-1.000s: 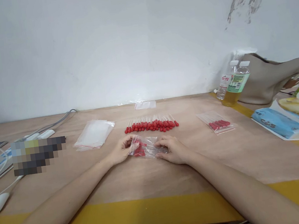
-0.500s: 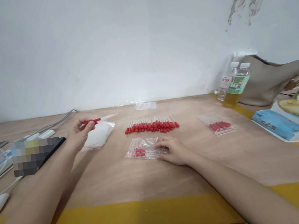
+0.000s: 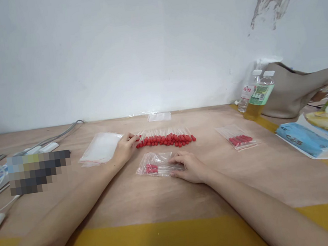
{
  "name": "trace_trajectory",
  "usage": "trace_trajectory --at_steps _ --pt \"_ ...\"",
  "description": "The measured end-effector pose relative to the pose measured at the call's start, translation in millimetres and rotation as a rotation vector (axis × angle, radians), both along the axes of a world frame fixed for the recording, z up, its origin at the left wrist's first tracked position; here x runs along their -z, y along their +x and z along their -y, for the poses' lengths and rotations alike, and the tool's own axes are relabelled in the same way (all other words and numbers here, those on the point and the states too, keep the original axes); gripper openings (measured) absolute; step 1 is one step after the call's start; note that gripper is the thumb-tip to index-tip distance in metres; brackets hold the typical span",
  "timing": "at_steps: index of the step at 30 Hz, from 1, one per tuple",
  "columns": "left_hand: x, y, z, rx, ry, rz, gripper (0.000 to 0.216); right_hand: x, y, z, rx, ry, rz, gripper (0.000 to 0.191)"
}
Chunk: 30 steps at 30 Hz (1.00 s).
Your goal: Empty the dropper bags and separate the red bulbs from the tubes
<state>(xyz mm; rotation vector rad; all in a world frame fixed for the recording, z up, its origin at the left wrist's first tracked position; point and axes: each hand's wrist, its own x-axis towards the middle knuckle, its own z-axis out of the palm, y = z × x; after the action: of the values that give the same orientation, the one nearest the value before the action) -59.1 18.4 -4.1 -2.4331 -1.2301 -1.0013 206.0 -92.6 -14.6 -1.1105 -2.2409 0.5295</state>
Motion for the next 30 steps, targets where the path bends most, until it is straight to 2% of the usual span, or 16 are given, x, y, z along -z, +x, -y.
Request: trace_trajectory --at_steps 4,8,12,16,24,30 --pt "6.5 -1 -8 0.057 -0.018 -0.037 0.017 0.3 0 0 -0.001 -0.001 -0.004 0.037" --pt "9.7 -3 -7 0.09 -0.047 -0.003 0.03 0.1 0 0 0.003 -0.005 0.004 0.038" --pt "9.2 -4 1 0.085 -0.109 0.091 0.048 -0.3 0 0 0.0 -0.011 0.001 0.038" --pt "11.0 -6 7 0.021 -0.189 0.149 0.059 0.3 0 0 0.0 -0.012 -0.003 0.037" --pt "16.4 -3 1 -0.032 -0.354 0.362 0.04 0.8 0 0 -0.002 -0.002 -0.006 0.038" --pt "13.9 0 -2 -0.079 -0.423 0.516 0.04 0.0 0 0 0.01 0.001 0.017 0.037"
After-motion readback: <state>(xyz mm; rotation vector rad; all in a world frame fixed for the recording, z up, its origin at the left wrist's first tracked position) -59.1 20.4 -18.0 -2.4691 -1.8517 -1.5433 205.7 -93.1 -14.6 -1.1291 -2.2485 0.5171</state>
